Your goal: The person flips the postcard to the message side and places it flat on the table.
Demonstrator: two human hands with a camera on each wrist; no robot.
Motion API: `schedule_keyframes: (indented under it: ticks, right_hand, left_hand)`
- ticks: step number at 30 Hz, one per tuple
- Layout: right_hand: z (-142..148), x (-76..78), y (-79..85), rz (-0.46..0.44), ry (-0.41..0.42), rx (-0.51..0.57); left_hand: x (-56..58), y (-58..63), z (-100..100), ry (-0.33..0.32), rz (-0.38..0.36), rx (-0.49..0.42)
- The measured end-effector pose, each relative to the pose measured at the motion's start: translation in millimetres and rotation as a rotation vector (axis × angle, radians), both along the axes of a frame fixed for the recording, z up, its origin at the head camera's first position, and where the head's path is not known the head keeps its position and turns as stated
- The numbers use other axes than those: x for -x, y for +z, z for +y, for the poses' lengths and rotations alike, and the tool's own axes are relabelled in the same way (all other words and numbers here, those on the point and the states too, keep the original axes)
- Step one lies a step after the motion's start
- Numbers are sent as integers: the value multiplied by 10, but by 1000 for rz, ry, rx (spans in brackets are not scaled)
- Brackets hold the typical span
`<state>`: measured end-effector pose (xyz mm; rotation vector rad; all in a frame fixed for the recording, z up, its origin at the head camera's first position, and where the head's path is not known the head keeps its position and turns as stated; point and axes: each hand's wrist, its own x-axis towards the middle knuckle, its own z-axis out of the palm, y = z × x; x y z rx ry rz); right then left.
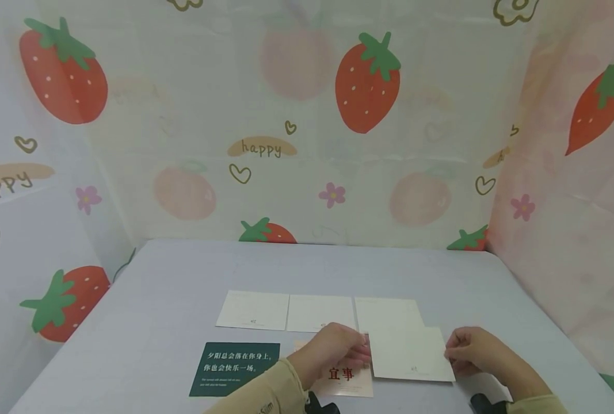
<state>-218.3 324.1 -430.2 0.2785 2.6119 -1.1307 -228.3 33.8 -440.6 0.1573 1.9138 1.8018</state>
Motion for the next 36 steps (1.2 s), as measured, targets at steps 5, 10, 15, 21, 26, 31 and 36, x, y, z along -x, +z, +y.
schedule_keyframes:
  ticks: [5, 10, 15, 21, 26, 31, 36]
  right_hand:
    - [-8, -21, -2, -33, 6, -11]
    - [-9, -34, 10, -45, 16, -23]
    - [-18, -57, 31, -56, 25, -12]
    - [-26, -69, 40, -80, 41, -30]
    - [-24, -67, 31, -95, 48, -45]
    - [-7, -68, 18, -100, 58, -39]
    - [16, -71, 8, -96, 85, -30]
  left_hand:
    - [-1, -26, 9, -8, -13, -21]
    - [-8, -30, 17, -15, -16, -5]
    - [-22, -23, 19, -29, -13, 27]
    - [-40, -23, 19, -55, -19, 50]
    - [-37, -47, 25, -68, -24, 43]
    - [-36, -57, 31, -82, -25, 42]
    - [-36, -55, 30, -94, -38, 43]
